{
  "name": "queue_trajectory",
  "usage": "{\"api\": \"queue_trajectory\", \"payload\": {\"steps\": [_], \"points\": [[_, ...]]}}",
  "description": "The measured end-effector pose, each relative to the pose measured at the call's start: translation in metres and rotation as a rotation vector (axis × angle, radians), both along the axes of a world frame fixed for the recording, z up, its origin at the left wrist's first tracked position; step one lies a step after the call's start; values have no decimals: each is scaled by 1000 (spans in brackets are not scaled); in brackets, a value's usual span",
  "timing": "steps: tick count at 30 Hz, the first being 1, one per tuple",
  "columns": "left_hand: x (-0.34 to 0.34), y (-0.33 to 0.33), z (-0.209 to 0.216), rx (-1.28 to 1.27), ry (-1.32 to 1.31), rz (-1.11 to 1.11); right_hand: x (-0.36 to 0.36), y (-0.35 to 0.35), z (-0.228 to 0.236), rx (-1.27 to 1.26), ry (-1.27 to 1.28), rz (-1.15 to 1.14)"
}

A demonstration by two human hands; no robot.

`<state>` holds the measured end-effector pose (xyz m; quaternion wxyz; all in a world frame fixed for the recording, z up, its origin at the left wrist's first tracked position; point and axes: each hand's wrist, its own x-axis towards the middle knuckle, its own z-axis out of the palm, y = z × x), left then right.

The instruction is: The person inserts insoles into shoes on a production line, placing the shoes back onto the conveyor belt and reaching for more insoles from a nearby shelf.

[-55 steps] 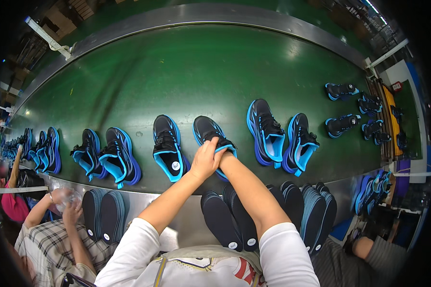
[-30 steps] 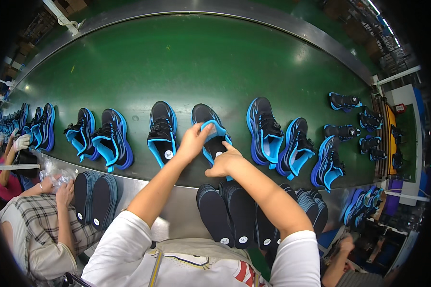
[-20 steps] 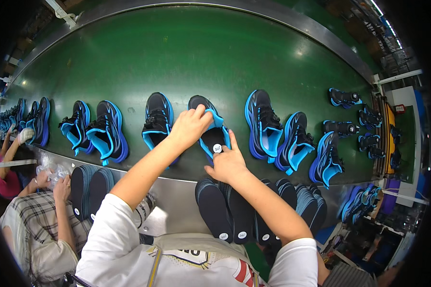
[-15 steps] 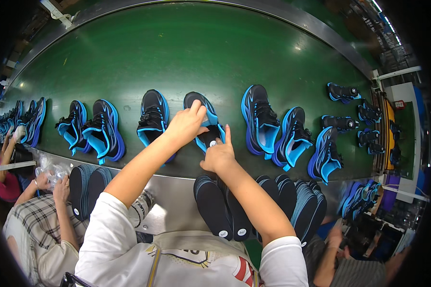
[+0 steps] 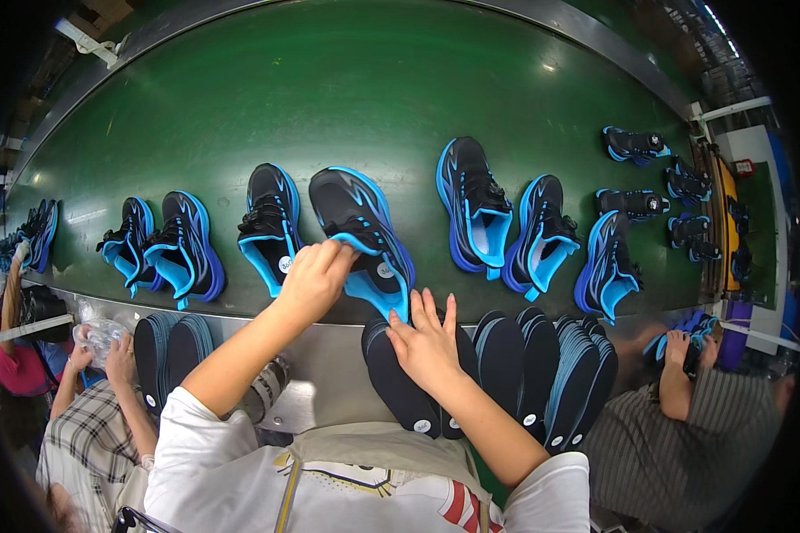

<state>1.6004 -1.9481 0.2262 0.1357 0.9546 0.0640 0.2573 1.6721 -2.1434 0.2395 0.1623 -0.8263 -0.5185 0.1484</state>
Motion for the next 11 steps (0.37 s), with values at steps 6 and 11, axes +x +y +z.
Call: {"api": "queue_trajectory", "payload": {"steps": [6,11], "points": [[2,20,12,-161,21,121,-16,2,21,16,-87,-43],[15,63,68,-548,-127,285,-22,-45,38,2,67,-109]]}}
